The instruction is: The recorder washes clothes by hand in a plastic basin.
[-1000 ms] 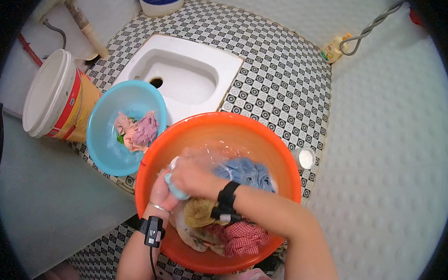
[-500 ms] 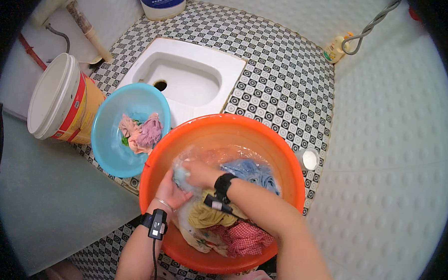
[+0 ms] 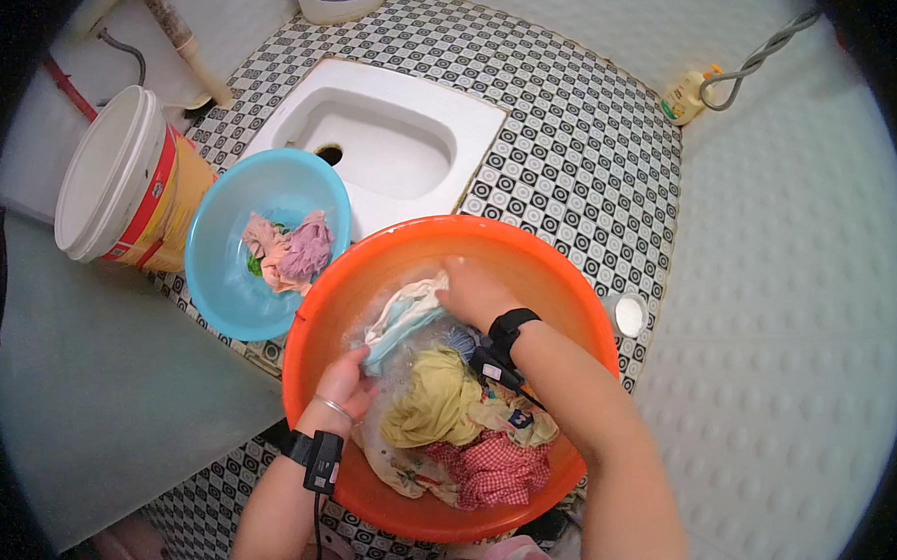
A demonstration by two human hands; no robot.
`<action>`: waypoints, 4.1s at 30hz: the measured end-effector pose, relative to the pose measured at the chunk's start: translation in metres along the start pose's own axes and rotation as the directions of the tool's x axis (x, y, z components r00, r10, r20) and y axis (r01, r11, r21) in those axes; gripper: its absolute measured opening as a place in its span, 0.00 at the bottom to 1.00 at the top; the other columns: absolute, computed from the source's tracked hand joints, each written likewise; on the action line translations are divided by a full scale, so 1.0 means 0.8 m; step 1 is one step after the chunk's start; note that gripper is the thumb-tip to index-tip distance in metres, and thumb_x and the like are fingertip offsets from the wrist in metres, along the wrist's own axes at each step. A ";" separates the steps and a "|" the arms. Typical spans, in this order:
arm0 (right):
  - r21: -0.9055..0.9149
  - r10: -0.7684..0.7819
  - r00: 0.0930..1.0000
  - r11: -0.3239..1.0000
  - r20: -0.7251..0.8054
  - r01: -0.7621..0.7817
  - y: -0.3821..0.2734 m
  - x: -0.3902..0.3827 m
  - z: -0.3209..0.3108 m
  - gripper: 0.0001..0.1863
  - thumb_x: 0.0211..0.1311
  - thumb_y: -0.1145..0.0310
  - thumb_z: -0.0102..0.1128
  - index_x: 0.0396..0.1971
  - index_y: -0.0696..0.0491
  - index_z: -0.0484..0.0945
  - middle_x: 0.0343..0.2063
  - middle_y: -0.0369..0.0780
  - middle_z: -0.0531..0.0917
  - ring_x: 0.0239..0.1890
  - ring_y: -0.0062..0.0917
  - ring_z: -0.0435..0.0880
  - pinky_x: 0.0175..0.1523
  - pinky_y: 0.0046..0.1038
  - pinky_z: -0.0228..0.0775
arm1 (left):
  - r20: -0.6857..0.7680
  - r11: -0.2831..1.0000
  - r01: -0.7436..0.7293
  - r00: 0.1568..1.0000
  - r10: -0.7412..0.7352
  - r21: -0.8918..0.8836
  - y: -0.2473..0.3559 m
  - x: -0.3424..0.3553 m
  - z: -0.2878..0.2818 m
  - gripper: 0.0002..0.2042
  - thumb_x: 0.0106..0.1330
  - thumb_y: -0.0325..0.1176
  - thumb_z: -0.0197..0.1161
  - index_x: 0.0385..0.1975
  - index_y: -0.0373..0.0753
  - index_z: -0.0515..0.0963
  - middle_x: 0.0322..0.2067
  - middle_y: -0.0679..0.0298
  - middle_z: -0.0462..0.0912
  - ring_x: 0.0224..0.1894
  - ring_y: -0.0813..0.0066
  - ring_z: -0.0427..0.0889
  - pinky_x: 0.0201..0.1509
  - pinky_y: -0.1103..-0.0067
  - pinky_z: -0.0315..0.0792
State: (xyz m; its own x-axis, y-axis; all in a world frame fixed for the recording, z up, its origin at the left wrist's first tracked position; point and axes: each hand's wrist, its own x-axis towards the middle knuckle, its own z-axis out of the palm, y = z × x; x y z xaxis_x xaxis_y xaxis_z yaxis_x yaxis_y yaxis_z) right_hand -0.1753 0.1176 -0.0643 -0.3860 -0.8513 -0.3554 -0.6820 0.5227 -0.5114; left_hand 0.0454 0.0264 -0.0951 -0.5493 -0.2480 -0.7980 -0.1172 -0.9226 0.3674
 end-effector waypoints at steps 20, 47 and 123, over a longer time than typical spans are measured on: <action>-0.081 -0.238 0.959 0.964 0.152 0.253 -0.045 -0.017 -0.040 0.15 0.57 0.65 0.54 0.42 0.57 0.75 0.44 0.51 0.77 0.48 0.45 0.73 0.55 0.38 0.65 | -0.052 0.988 -0.099 0.994 0.094 -0.118 0.003 -0.030 0.001 0.12 0.67 0.36 0.50 0.49 0.44 0.70 0.46 0.67 0.76 0.48 0.72 0.74 0.52 0.68 0.67; 0.248 0.142 0.989 0.960 -0.041 -0.128 0.013 -0.025 -0.028 0.13 0.59 0.64 0.52 0.35 0.57 0.78 0.33 0.50 0.81 0.37 0.42 0.80 0.43 0.36 0.71 | -0.230 0.893 -0.261 0.956 0.184 -0.368 -0.063 -0.027 0.020 0.17 0.63 0.32 0.47 0.50 0.33 0.67 0.45 0.54 0.75 0.46 0.64 0.76 0.50 0.69 0.71; 0.531 -0.135 0.953 0.805 -0.272 0.265 -0.093 -0.159 -0.078 0.14 0.56 0.70 0.57 0.43 0.54 0.72 0.31 0.41 0.80 0.32 0.29 0.80 0.39 0.29 0.70 | 0.449 0.963 -0.268 0.856 0.256 -0.038 0.028 -0.089 0.109 0.23 0.72 0.49 0.38 0.53 0.37 0.68 0.48 0.60 0.76 0.49 0.70 0.73 0.55 0.72 0.65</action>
State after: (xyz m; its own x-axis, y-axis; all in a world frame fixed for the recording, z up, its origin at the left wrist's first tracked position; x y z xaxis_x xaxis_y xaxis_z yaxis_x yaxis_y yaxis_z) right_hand -0.1145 0.1842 0.0678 -0.4443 -0.8941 -0.0571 -0.3220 0.2188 -0.9211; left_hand 0.0100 0.0491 0.0119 -0.8717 -0.3159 -0.3748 0.0655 -0.8329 0.5496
